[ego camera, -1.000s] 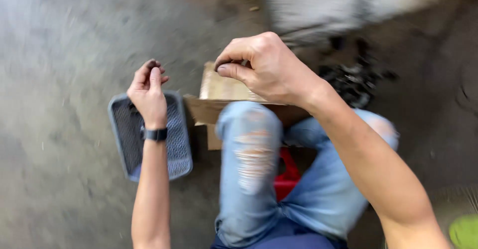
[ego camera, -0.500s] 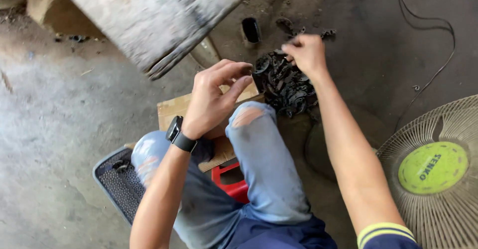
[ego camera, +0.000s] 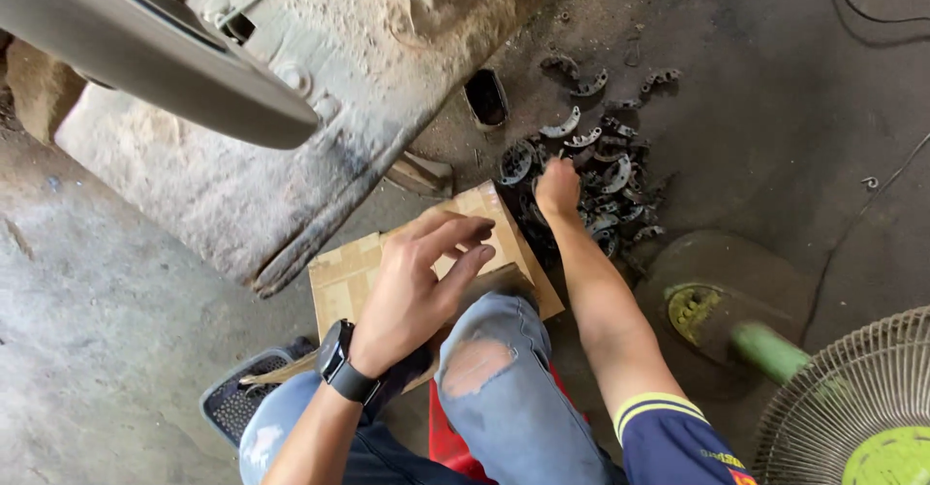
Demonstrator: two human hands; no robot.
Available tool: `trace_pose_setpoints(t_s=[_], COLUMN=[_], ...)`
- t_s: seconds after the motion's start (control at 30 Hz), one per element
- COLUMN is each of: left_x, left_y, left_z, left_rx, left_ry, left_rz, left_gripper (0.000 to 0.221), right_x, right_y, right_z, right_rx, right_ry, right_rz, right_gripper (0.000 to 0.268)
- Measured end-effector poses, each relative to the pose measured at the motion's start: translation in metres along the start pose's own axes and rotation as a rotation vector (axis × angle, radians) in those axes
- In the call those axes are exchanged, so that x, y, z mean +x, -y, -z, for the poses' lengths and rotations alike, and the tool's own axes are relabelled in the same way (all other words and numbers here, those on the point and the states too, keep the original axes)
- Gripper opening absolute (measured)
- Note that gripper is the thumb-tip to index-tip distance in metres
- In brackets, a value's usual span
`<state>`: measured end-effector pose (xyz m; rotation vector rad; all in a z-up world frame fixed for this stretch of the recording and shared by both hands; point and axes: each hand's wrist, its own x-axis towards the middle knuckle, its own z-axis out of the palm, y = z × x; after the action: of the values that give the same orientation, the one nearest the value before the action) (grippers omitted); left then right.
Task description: Grinding the edges of motorcycle brake shoes on a bench grinder.
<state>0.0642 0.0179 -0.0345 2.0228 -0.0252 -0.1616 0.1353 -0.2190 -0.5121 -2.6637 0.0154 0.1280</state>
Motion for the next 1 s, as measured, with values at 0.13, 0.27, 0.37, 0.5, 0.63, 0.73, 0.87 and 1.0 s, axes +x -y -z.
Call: trace_pose_setpoints(t_s=[0.13, 0.27, 0.37, 0.5, 0.63, 0.73, 0.87, 1.0], left_x=[-0.015, -0.034, -0.052, -0.068, -0.068, -0.072, -0.069, -0.049], left_y=[-0.001, -0.004, 0.006, 0.032, 0.041, 0.021, 0.024, 0.055], left_z=[-0.001, -0.009, -0.016, -0.017, -0.006, 0.007, 0.026, 0.045], left_rx=[-0.033, -0.038, -0.125, -0.084, -0.161, -0.283, -0.288, -0.095], left_ry=[-0.027, -0.061, -0.078, -0.202, -0.313, -0.333, -0.462, -0.716], left_rz=[0.057, 0.06, -0.031, -0.009, 0.093, 0.01, 0.169, -0.067], left_gripper=[0.021, 0.023, 0.025, 0.032, 0.056, 0.036, 0.024, 0.018], right_x=[0.005, -0.009, -0.035, -0.066, -0.07, -0.07, -0.064, -0.045], right_y=[-0.053, -0.032, 0.058, 0.181, 0.254, 0.285, 0.323, 0.353], right_z=[-0.027, 0.025, 0.141, 0.273, 0.332, 0.344, 0.34, 0.311], right_rx=[-0.005, 1.444, 1.993, 1.887, 1.701, 1.59, 1.502, 1.59], right_ry=[0.224, 0.325, 0.64, 0.785, 0.852, 0.848, 0.872, 0.791], right_rz=[-0.331, -0.805, -0.685, -0.243, 0.121, 0.177, 0.25, 0.025], right_gripper=[0.015, 0.009, 0.015, 0.032, 0.023, 0.02, 0.018, 0.02])
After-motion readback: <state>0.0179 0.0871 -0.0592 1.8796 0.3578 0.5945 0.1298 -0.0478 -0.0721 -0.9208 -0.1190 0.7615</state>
